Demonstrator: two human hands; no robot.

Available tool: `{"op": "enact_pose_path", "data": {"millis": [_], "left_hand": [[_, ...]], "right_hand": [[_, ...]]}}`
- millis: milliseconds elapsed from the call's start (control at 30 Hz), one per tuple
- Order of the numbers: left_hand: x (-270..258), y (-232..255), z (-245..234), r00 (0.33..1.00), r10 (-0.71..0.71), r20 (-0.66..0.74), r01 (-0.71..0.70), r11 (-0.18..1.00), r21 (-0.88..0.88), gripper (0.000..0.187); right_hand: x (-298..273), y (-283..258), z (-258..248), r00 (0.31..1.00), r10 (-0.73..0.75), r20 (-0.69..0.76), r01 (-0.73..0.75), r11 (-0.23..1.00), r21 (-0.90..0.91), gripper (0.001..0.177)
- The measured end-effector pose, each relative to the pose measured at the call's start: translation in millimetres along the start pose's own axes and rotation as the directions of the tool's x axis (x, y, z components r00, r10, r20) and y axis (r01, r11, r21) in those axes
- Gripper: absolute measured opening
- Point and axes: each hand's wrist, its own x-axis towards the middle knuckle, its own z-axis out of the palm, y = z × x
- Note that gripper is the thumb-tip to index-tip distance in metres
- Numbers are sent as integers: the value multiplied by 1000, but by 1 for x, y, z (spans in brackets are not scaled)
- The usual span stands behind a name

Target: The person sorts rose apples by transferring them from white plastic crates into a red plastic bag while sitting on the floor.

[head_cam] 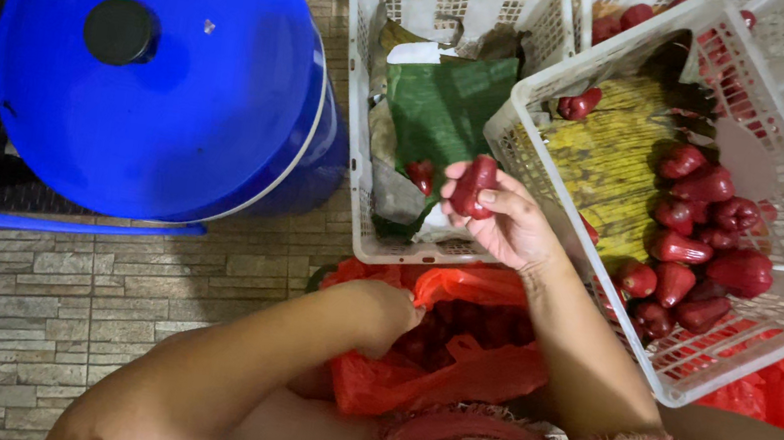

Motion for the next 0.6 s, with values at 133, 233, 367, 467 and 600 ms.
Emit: {"op": "enact_pose_path", "data": {"millis": [133,233,367,467,600], "left_hand": [[-13,3,-12,1000,8,-10,-8,1000,-1,63],[-27,2,-22,999,-5,-45,2,998,-59,57],[-42,-1,-41,989,-77,-124,70,995,-66,49],[-51,-6,-54,975,-100,-196,70,985,-155,44],[-36,-20,-42,973,-145,-179,120,982,-146,52]], "right_hand": [[-9,-50,26,991,-91,-96,86,995,-57,51],[-3,-123,42,879,-297,-373,192,937,-292,39],[18,-144,-97,772,-449,-450,-468,77,-880,41],[43,-163,-138,766,-366,-529,-643,-474,-602,57],[57,-156,-160,610,-347,-712,-787,-365,-497,61]]}}
